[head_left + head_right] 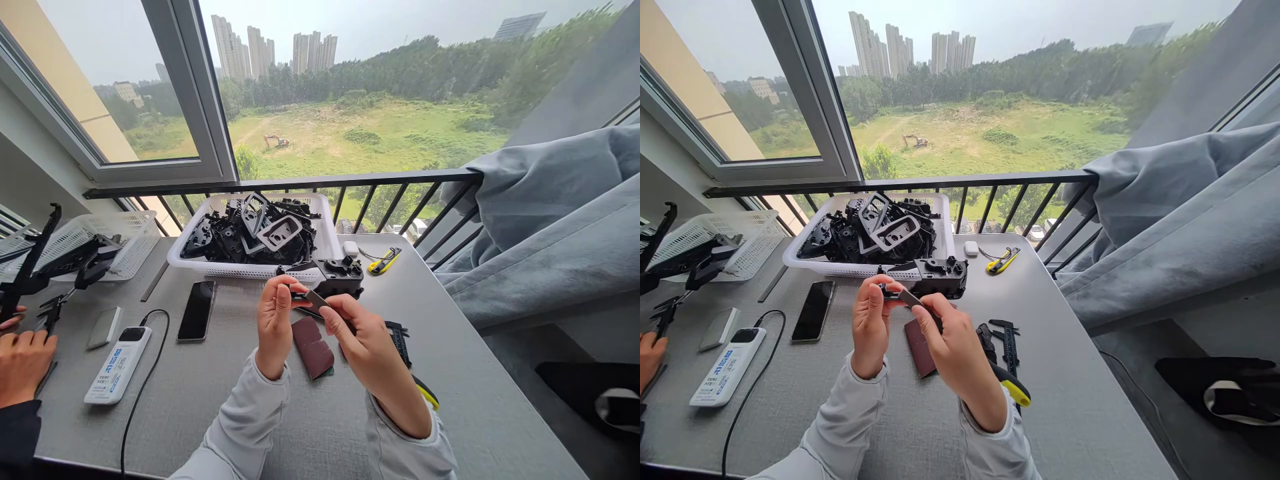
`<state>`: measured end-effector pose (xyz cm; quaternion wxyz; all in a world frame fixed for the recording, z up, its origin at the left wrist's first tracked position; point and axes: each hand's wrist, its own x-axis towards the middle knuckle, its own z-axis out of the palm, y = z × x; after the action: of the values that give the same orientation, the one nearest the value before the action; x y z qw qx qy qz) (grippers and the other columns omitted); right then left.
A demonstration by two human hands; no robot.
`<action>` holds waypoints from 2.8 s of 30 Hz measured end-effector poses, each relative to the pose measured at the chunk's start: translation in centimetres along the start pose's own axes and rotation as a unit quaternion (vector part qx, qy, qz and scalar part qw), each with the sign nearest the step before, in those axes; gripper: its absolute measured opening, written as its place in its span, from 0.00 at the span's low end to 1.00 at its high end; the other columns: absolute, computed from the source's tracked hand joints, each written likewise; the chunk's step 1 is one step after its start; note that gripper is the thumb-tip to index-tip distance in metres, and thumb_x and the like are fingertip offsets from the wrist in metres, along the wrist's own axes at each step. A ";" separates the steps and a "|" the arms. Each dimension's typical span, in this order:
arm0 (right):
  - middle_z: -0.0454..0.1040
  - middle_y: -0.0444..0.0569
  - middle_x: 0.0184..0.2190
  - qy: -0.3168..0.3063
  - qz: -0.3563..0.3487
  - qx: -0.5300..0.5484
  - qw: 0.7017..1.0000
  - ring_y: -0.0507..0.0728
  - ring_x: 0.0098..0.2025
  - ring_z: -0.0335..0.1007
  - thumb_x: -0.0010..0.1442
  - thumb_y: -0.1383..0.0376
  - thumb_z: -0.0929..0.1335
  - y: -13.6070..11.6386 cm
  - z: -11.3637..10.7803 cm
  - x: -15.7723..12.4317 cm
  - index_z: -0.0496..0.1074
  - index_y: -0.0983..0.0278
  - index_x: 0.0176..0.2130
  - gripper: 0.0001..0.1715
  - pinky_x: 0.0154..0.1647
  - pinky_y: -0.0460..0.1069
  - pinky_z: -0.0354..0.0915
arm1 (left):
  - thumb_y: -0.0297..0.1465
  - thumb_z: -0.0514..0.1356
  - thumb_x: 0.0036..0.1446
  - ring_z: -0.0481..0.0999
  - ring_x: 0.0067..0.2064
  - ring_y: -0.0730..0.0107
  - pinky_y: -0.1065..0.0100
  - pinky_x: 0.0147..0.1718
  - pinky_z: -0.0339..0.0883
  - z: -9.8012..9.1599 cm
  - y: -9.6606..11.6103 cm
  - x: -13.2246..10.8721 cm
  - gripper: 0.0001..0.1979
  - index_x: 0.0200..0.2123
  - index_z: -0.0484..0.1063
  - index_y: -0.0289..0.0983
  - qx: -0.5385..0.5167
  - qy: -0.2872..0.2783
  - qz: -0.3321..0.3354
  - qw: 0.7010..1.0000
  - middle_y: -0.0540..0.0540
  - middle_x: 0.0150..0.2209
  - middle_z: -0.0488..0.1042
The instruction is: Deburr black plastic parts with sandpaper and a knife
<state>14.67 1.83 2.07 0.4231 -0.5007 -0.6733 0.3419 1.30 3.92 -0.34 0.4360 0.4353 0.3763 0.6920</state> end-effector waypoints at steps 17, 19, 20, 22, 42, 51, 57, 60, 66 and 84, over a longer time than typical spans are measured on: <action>0.67 0.40 0.18 0.031 -0.020 -0.025 0.999 0.50 0.18 0.60 0.63 0.58 0.63 -0.1 0.1 0.0 0.71 0.61 0.34 0.12 0.19 0.45 0.56 | 0.51 0.54 0.58 0.75 0.34 0.71 0.71 0.30 0.73 -0.1 -0.2 0.0 0.21 0.36 0.70 0.38 0.027 -0.057 -0.025 0.998 0.47 0.32 0.73; 0.66 0.40 0.17 0.021 -0.022 -0.027 0.999 0.50 0.18 0.60 0.62 0.59 0.63 -0.1 0.1 0.0 0.71 0.61 0.33 0.11 0.19 0.45 0.56 | 0.51 0.55 0.57 0.75 0.34 0.71 0.70 0.32 0.73 -0.1 -0.2 0.0 0.21 0.36 0.70 0.38 0.024 -0.056 -0.029 0.998 0.47 0.32 0.73; 0.66 0.40 0.18 0.029 -0.022 -0.025 0.999 0.50 0.18 0.60 0.62 0.59 0.63 -0.2 0.2 0.1 0.71 0.61 0.33 0.11 0.19 0.45 0.56 | 0.51 0.55 0.57 0.75 0.34 0.71 0.70 0.32 0.73 -0.1 -0.2 0.0 0.21 0.36 0.70 0.38 0.020 -0.055 -0.031 0.998 0.47 0.32 0.73; 0.66 0.40 0.18 0.057 -0.017 -0.019 0.998 0.50 0.18 0.59 0.62 0.58 0.63 -0.2 0.2 0.1 0.71 0.61 0.33 0.12 0.19 0.45 0.55 | 0.51 0.55 0.57 0.75 0.33 0.72 0.71 0.30 0.73 -0.1 -0.1 0.1 0.21 0.36 0.70 0.38 0.003 -0.054 -0.036 0.998 0.48 0.32 0.73; 0.70 0.43 0.22 0.004 0.040 0.014 0.999 0.52 0.23 0.64 0.63 0.54 0.62 0.2 -0.1 0.2 0.69 0.62 0.34 0.16 0.23 0.46 0.57 | 0.39 0.65 0.53 0.79 0.42 0.70 0.69 0.39 0.74 0.2 -0.6 -0.1 0.17 0.35 0.58 0.41 -0.042 0.031 -0.071 0.996 0.51 0.36 0.76; 0.72 0.43 0.23 0.003 0.015 -0.015 1.000 0.53 0.24 0.65 0.64 0.55 0.62 0.1 0.2 0.2 0.68 0.61 0.33 0.14 0.25 0.46 0.59 | 0.41 0.58 0.60 0.77 0.43 0.71 0.67 0.41 0.70 0.2 -0.9 -0.9 0.13 0.38 0.57 0.42 -0.014 -0.008 0.000 1.000 0.47 0.42 0.75; 0.72 0.43 0.24 -0.018 0.014 -0.021 1.000 0.53 0.25 0.66 0.64 0.56 0.61 -0.1 0.6 0.1 0.68 0.61 0.33 0.14 0.27 0.46 0.59 | 0.43 0.51 0.64 0.75 0.43 0.70 0.64 0.43 0.68 -0.2 -1.6 -1.0 0.10 0.39 0.58 0.42 0.053 -0.028 0.086 0.994 0.46 0.43 0.74; 0.72 0.43 0.24 -0.012 0.020 -0.023 0.999 0.53 0.25 0.65 0.64 0.56 0.61 -0.1 0.4 0.2 0.67 0.61 0.32 0.14 0.27 0.46 0.59 | 0.40 0.50 0.66 0.75 0.44 0.69 0.63 0.44 0.68 -0.3 -1.7 -1.0 0.08 0.40 0.58 0.42 0.075 -0.034 0.114 0.990 0.45 0.43 0.74; 0.70 0.42 0.23 -0.047 0.016 -0.010 0.999 0.52 0.25 0.63 0.64 0.56 0.61 -0.1 0.3 0.2 0.68 0.61 0.34 0.14 0.26 0.46 0.57 | 0.37 0.48 0.67 0.75 0.44 0.69 0.64 0.43 0.67 -0.2 -1.6 -1.0 0.06 0.40 0.59 0.42 0.096 -0.040 0.159 0.982 0.45 0.43 0.75; 0.64 0.41 0.22 -0.046 0.051 0.092 0.993 0.50 0.23 0.56 0.64 0.51 0.62 0.9 -0.4 0.0 0.69 0.63 0.34 0.19 0.21 0.45 0.53 | 0.37 0.66 0.52 0.77 0.31 0.76 0.72 0.33 0.71 0.6 -0.6 -0.2 0.19 0.34 0.55 0.41 0.001 0.077 0.020 0.997 0.53 0.32 0.75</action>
<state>15.38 2.10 1.47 0.4178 -0.4768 -0.6318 0.4460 2.08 3.99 -0.78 0.3912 0.3886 0.4011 0.7315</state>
